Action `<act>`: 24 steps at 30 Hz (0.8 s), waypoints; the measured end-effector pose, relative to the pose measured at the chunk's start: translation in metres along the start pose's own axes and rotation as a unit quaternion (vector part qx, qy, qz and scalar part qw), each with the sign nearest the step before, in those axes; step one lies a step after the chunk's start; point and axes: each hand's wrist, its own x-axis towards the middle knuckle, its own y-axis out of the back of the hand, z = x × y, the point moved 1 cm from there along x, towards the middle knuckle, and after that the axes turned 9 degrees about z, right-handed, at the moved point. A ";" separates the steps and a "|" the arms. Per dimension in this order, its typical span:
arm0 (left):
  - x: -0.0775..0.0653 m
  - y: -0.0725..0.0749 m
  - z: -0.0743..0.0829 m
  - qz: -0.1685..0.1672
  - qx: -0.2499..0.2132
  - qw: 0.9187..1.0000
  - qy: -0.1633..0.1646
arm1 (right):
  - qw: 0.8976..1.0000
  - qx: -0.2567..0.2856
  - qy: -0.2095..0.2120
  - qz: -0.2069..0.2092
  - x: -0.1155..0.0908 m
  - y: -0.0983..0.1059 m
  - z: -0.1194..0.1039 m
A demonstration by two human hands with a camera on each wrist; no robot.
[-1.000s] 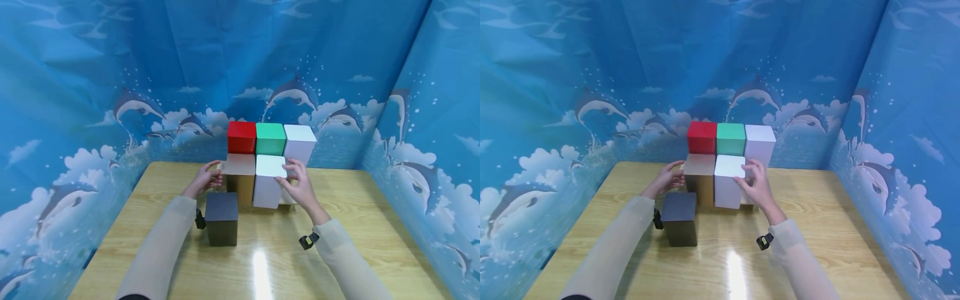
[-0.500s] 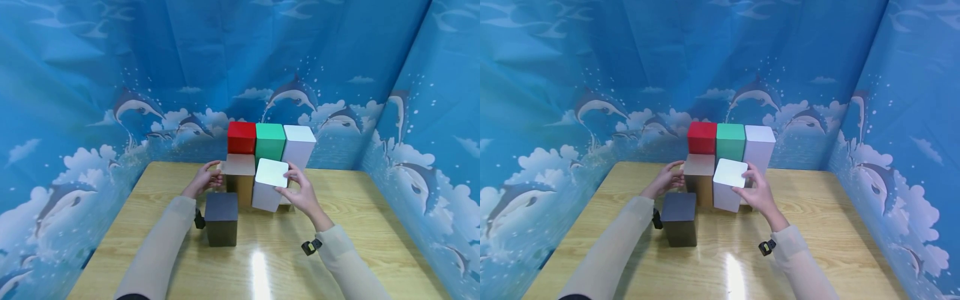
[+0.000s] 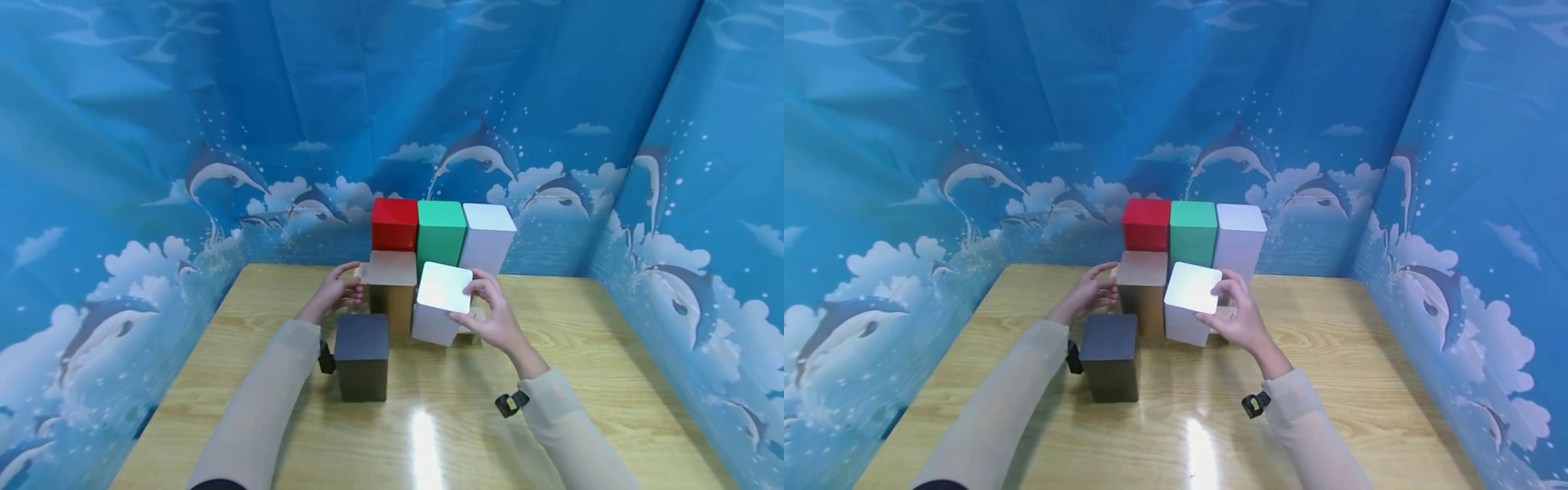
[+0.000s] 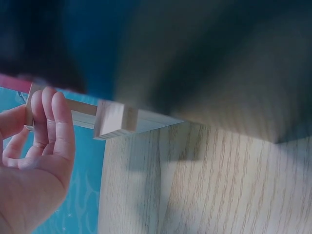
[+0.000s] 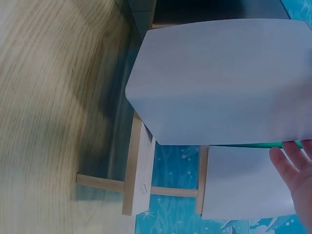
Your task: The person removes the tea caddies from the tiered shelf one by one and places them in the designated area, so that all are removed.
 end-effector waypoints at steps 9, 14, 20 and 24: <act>0.000 -0.001 0.000 -0.005 0.007 1.000 -0.001 | 1.000 0.006 0.011 0.021 -0.003 0.002 0.000; -0.002 -0.001 0.000 -0.001 0.009 1.000 0.002 | 1.000 0.013 0.000 0.025 -0.006 0.002 -0.001; -0.001 -0.001 0.001 -0.004 0.007 1.000 0.003 | 1.000 0.017 0.013 0.021 -0.010 0.004 -0.005; 0.000 0.000 0.001 0.000 0.009 1.000 0.004 | 0.999 0.018 0.032 0.015 -0.012 0.004 -0.009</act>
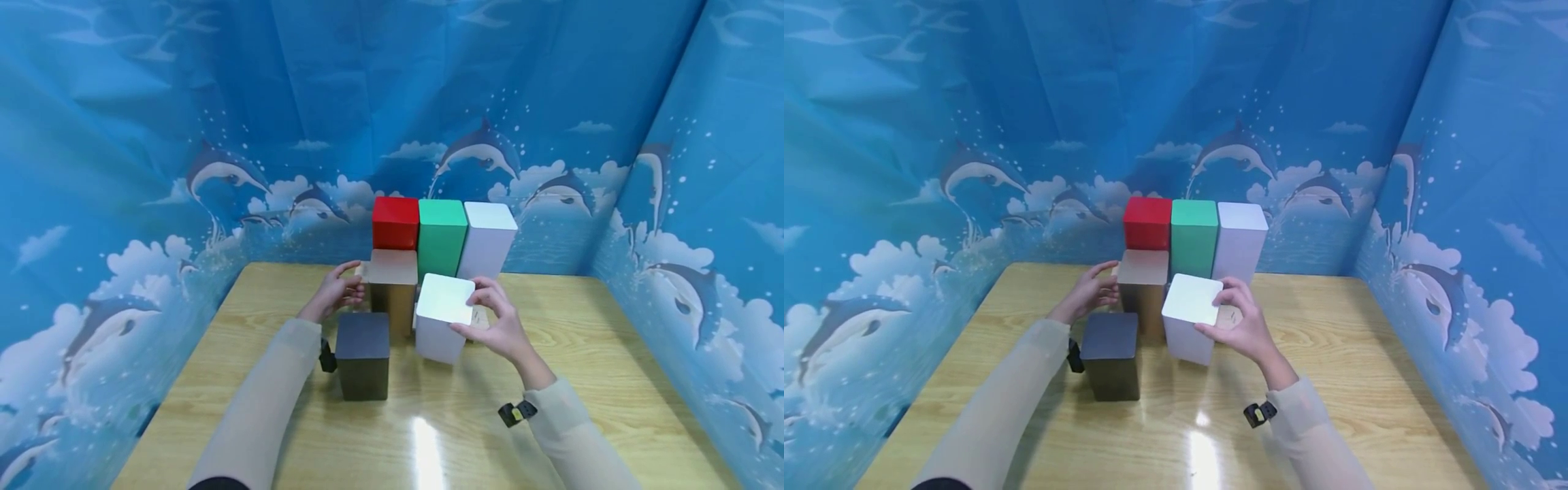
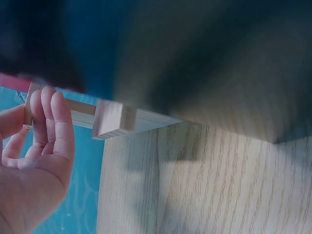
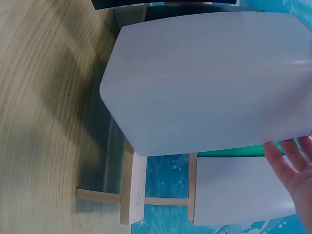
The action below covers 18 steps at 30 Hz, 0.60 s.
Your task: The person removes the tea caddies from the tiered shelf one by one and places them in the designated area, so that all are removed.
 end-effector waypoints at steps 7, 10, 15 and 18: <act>0.000 0.000 0.001 -0.003 -0.006 1.000 -0.004 | 1.000 -0.004 0.012 -0.004 -0.005 0.000 -0.006; 0.000 -0.001 0.001 -0.007 -0.003 1.000 -0.007 | 1.000 0.003 0.020 -0.009 -0.007 0.000 -0.008; 0.000 0.000 0.000 -0.009 -0.005 1.000 -0.008 | 0.999 0.028 0.025 -0.025 -0.010 -0.002 -0.010; -0.001 0.000 0.000 -0.007 -0.007 1.000 -0.005 | 0.999 0.033 0.020 -0.033 -0.012 -0.005 -0.011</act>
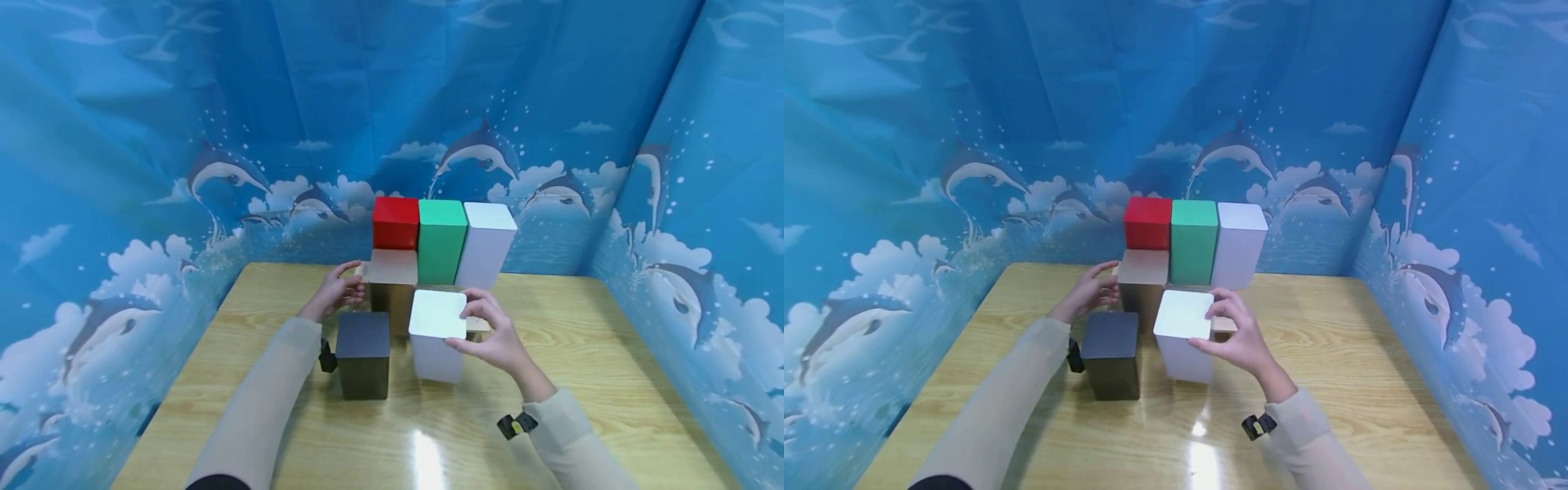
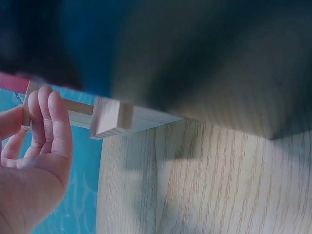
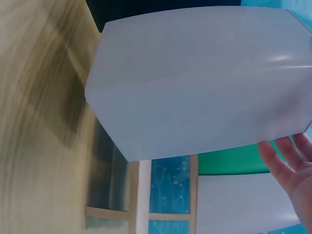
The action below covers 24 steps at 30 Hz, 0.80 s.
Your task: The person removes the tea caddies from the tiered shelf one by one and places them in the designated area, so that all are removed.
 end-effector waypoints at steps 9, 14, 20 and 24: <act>-0.001 0.001 -0.001 0.000 -0.003 1.000 0.004 | 1.000 0.000 -0.020 -0.008 -0.008 -0.011 0.006; 0.000 0.001 -0.001 0.003 -0.010 1.000 0.002 | 0.999 0.012 -0.029 -0.010 -0.011 -0.018 0.009; -0.001 0.001 -0.001 -0.001 -0.012 1.000 0.000 | 0.998 0.016 -0.053 -0.005 -0.017 -0.025 0.012; -0.001 0.001 -0.001 -0.002 -0.013 1.000 0.001 | 0.998 0.021 -0.060 -0.001 -0.021 -0.028 0.016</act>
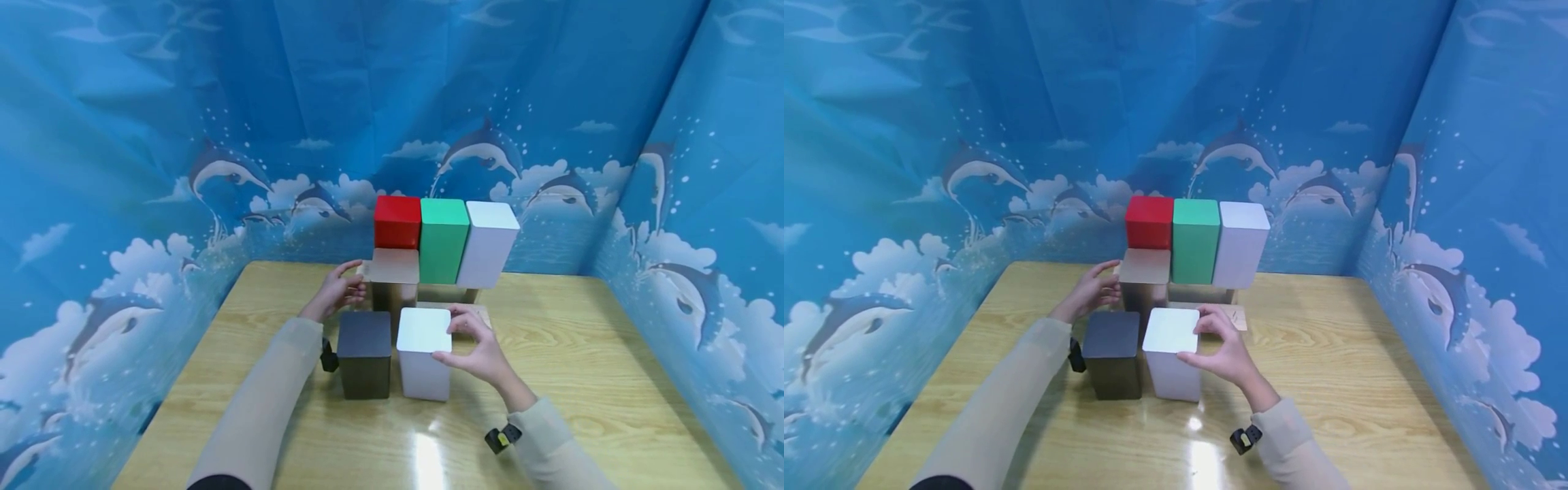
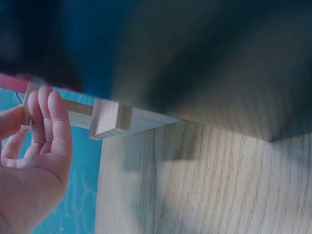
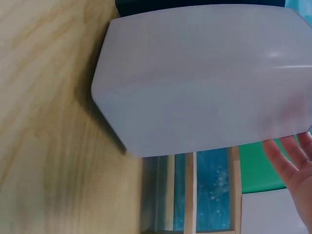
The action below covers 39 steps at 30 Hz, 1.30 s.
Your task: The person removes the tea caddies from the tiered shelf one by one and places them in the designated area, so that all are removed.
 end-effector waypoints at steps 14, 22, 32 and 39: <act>0.000 -0.001 0.001 0.010 0.011 1.000 0.002 | 1.000 0.004 0.009 -0.016 -0.003 -0.001 0.007; 0.000 -0.002 0.001 0.012 0.013 1.000 0.002 | 0.999 0.011 -0.005 -0.030 -0.002 -0.001 0.007; 0.001 0.000 -0.002 0.022 0.018 1.000 0.003 | 0.998 0.029 0.003 -0.053 -0.001 -0.005 0.009; 0.003 -0.001 0.001 0.013 0.019 1.000 0.014 | 0.997 0.037 0.007 -0.070 0.001 -0.006 0.006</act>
